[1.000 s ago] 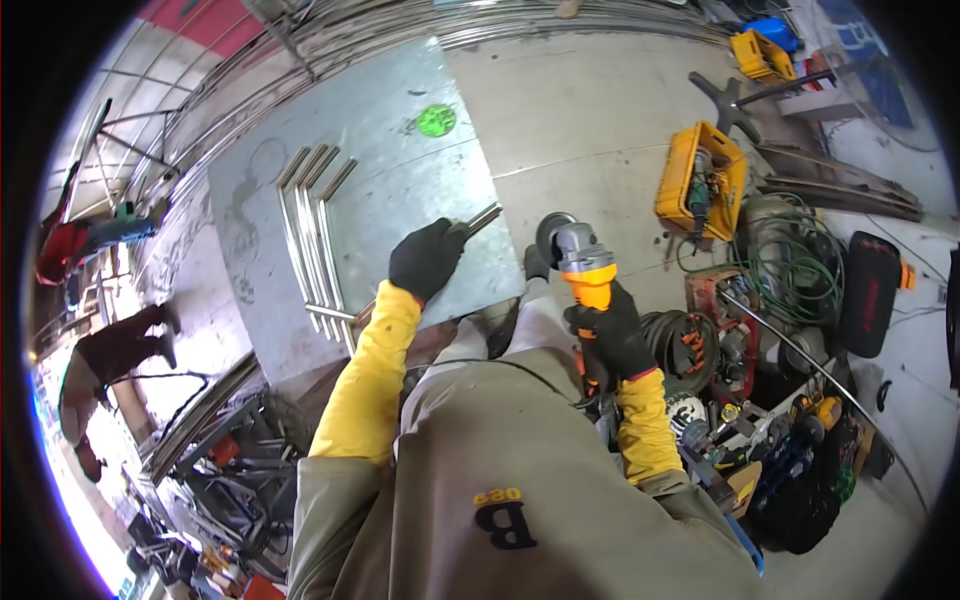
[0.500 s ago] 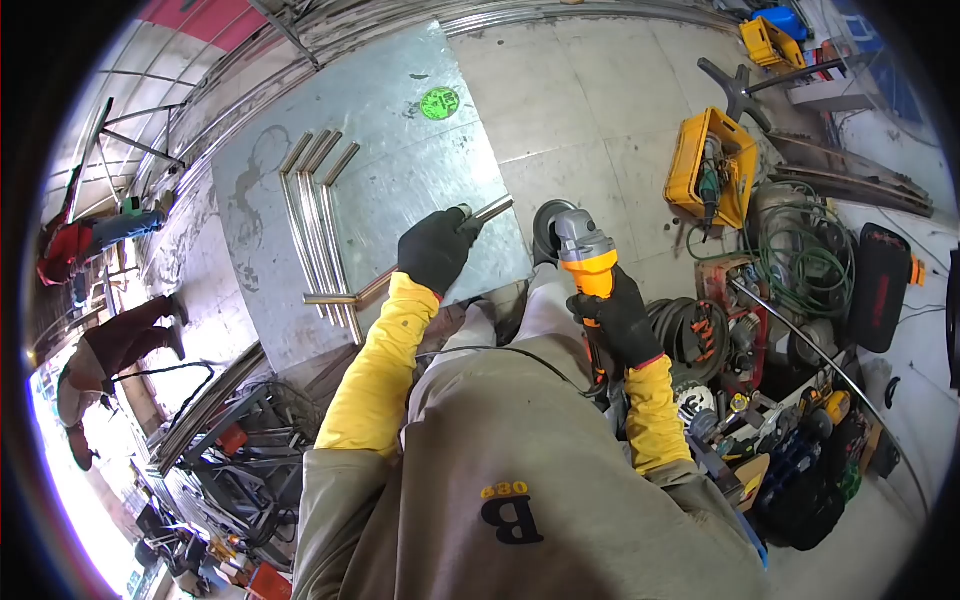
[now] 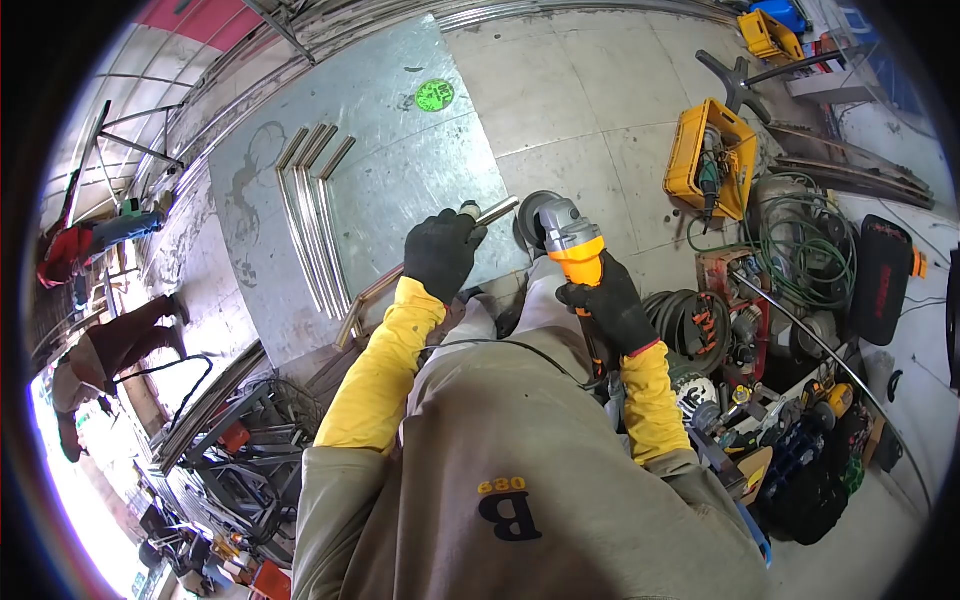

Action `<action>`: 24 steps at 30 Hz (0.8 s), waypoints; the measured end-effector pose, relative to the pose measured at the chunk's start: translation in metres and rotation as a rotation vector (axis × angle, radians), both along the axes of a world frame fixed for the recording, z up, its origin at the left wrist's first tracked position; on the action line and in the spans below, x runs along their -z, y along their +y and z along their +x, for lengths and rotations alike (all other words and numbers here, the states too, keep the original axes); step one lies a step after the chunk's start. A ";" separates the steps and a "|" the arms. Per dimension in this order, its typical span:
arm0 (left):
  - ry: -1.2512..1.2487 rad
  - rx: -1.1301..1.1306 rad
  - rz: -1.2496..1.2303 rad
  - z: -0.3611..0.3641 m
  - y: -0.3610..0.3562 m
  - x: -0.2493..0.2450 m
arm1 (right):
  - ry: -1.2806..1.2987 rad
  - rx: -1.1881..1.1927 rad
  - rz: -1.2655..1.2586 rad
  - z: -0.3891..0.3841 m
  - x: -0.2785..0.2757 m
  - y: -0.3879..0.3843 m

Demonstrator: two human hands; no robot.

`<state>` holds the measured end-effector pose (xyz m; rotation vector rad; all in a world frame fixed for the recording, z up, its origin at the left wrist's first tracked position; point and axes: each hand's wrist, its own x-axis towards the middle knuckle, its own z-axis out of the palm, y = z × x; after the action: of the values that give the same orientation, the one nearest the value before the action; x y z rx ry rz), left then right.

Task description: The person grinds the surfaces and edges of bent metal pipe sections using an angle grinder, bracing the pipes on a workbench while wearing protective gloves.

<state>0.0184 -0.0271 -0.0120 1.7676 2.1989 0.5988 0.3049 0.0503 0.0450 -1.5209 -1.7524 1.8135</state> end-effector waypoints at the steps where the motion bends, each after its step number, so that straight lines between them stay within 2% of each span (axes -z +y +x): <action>1: -0.008 0.006 -0.011 0.001 0.000 0.000 | 0.000 -0.001 0.000 -0.001 -0.001 0.001; 9: 0.008 0.010 -0.040 0.003 0.000 0.003 | 0.042 0.066 -0.138 -0.003 -0.004 0.003; 18: 0.024 0.014 -0.005 0.005 -0.001 0.003 | 0.010 0.018 -0.081 -0.009 -0.005 0.006; 24: -0.114 -0.019 -0.180 -0.008 0.015 -0.009 | 0.039 -0.025 -0.068 -0.009 0.001 0.009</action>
<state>0.0100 -0.0118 -0.0034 1.5839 2.1225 0.4771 0.2956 0.0590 0.0436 -1.4843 -1.7162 1.9197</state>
